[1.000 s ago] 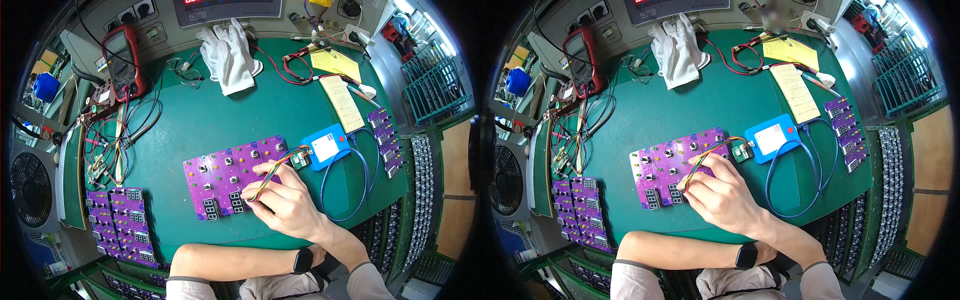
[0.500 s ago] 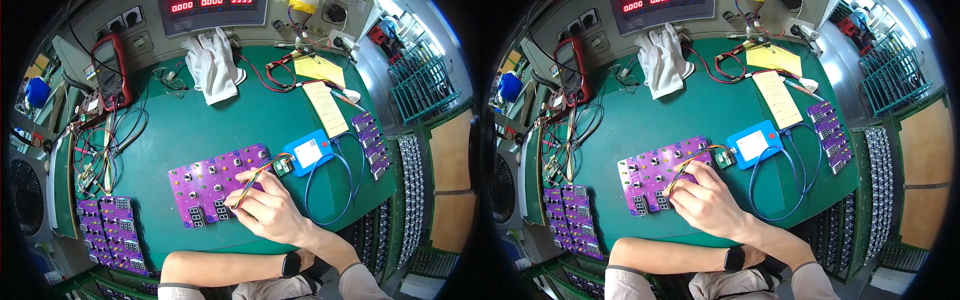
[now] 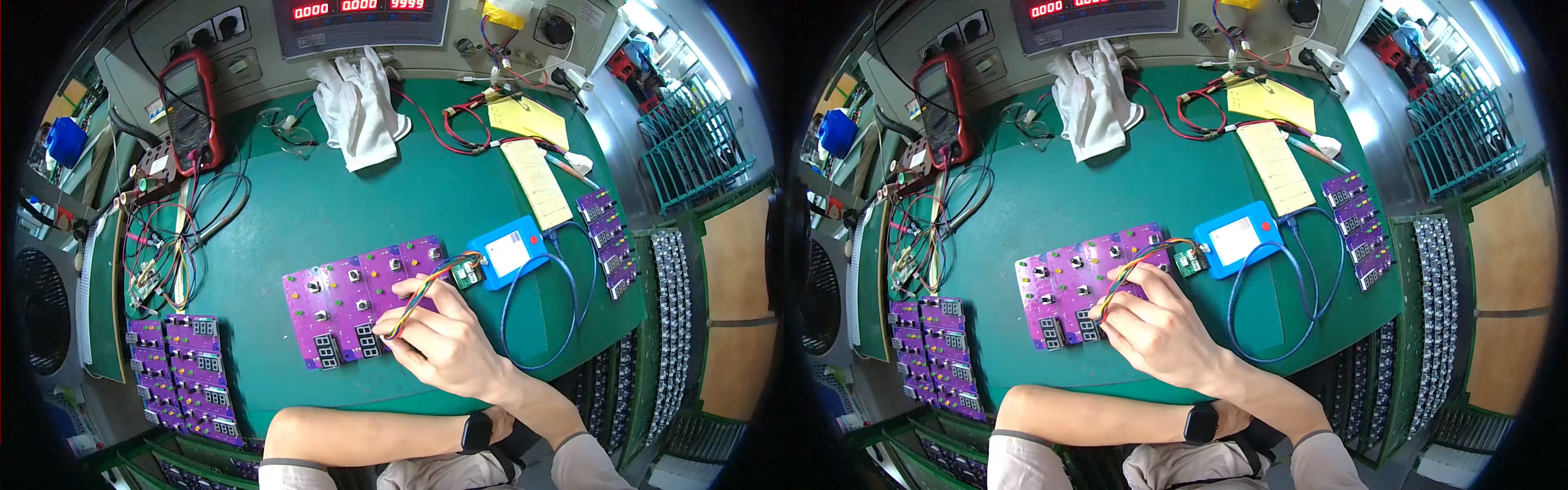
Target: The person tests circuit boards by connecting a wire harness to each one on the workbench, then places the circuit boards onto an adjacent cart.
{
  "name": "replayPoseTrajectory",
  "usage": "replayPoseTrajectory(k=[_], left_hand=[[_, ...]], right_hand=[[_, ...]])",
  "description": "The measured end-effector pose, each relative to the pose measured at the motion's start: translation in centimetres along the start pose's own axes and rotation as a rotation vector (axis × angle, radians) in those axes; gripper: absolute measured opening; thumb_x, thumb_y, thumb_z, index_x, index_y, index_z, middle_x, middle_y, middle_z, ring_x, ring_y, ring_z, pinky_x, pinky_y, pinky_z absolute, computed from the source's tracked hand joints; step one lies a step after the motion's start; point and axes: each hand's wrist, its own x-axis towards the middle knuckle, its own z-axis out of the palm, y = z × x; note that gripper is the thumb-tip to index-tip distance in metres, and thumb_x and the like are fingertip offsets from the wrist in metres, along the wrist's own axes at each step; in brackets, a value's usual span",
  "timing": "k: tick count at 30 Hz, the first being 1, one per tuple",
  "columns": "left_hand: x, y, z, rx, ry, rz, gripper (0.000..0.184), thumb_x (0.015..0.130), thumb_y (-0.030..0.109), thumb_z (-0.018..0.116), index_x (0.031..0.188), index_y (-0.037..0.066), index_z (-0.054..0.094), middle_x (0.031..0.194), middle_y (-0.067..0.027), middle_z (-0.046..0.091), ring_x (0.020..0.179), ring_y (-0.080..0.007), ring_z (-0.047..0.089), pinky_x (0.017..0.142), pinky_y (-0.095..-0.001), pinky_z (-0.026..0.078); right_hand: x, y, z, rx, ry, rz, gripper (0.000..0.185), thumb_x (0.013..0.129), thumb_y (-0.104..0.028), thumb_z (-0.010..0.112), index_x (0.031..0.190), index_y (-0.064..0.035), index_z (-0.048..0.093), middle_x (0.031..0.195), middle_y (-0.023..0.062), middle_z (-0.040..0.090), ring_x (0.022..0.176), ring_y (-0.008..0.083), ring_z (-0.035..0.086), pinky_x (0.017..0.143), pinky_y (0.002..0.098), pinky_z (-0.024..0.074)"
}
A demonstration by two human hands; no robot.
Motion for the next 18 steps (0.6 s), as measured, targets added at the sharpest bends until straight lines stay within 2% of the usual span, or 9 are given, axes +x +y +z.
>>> replayPoseTrajectory(k=[5, 7, 8, 9, 11, 14, 16, 18], left_hand=[[0.3, -1.0, -1.2, 0.012, 0.04, 0.016, 0.041, 0.084, 0.02, 0.061, 0.119, 0.001, 0.073, 0.12, -0.0113, 0.072, 0.111, -0.0311, 0.067, 0.095, -0.0418, 0.055], [1.0, -1.3, -1.4, -0.108, -0.164, 0.121, 0.036, 0.085, 0.017, 0.061, 0.115, 0.002, 0.075, 0.121, -0.0104, 0.072, 0.114, -0.031, 0.067, 0.102, -0.0417, 0.052], [1.1, -0.7, 0.2, -0.101, -0.164, 0.119, 0.036, 0.085, 0.017, 0.061, 0.115, 0.002, 0.075, 0.121, -0.0104, 0.072, 0.114, -0.031, 0.067, 0.102, -0.0417, 0.052], [1.0, 0.1, 2.2, -0.008, -0.132, 0.137, 0.034, 0.085, 0.016, 0.062, 0.114, 0.002, 0.076, 0.122, -0.0101, 0.072, 0.117, -0.0311, 0.066, 0.106, -0.0421, 0.049], [1.1, -0.4, 1.7, 0.092, -0.097, 0.157, 0.032, 0.086, 0.015, 0.062, 0.112, 0.003, 0.076, 0.123, -0.0097, 0.072, 0.119, -0.0311, 0.065, 0.11, -0.0424, 0.046], [1.6, -1.9, 0.3, -0.028, -0.206, 0.23, 0.033, 0.087, 0.016, 0.061, 0.112, 0.002, 0.076, 0.125, -0.0113, 0.071, 0.124, -0.0306, 0.063, 0.114, -0.045, 0.042], [1.8, -2.9, -0.4, -0.102, -0.249, 0.361, 0.034, 0.087, 0.018, 0.061, 0.113, 0.002, 0.076, 0.129, -0.0141, 0.069, 0.127, -0.033, 0.06, 0.114, -0.0507, 0.041], [2.0, -3.2, -0.7, -0.083, -0.261, 0.358, 0.035, 0.088, 0.019, 0.06, 0.115, 0.002, 0.075, 0.131, -0.0154, 0.067, 0.128, -0.0347, 0.059, 0.114, -0.0528, 0.04]], right_hand=[[0.1, -0.2, -0.1, -0.002, -0.003, -0.001, 0.022, 0.076, -0.001, 0.08, 0.096, -0.0064, 0.074, 0.099, 0.0033, 0.073, 0.114, 0.0321, 0.061, 0.098, 0.0459, 0.0502], [0.1, -0.4, 0.0, 0.019, -0.012, 0.037, 0.011, 0.082, -0.005, 0.075, 0.093, -0.0041, 0.071, 0.097, 0.0047, 0.072, 0.118, 0.0306, 0.059, 0.104, 0.048, 0.0453], [0.1, -0.3, 0.0, 0.017, -0.009, 0.03, 0.011, 0.082, -0.005, 0.075, 0.093, -0.0041, 0.071, 0.097, 0.0047, 0.072, 0.118, 0.0306, 0.059, 0.104, 0.048, 0.0453], [0.1, -0.2, -0.1, 0.006, -0.004, 0.018, 0.014, 0.08, -0.005, 0.077, 0.094, -0.0051, 0.073, 0.097, 0.0044, 0.073, 0.116, 0.0313, 0.06, 0.101, 0.0462, 0.0474], [0.1, -0.1, -0.1, -0.01, 0.005, 0.001, 0.017, 0.079, -0.004, 0.08, 0.095, -0.0062, 0.074, 0.097, 0.0041, 0.073, 0.114, 0.0319, 0.06, 0.098, 0.0444, 0.0496], [0.0, -0.2, 0.0, -0.01, 0.009, -0.007, 0.015, 0.08, -0.005, 0.08, 0.094, -0.0062, 0.074, 0.097, 0.0042, 0.073, 0.115, 0.0316, 0.06, 0.099, 0.0442, 0.0491], [-0.1, -0.1, 0.0, -0.017, 0.003, 0.003, 0.015, 0.08, -0.005, 0.08, 0.093, -0.0064, 0.074, 0.097, 0.004, 0.073, 0.115, 0.0311, 0.06, 0.099, 0.0442, 0.0487], [0.0, -0.2, 0.0, -0.022, 0.007, -0.004, 0.015, 0.08, -0.005, 0.08, 0.093, -0.0065, 0.074, 0.097, 0.004, 0.074, 0.115, 0.031, 0.06, 0.099, 0.0442, 0.0486]])
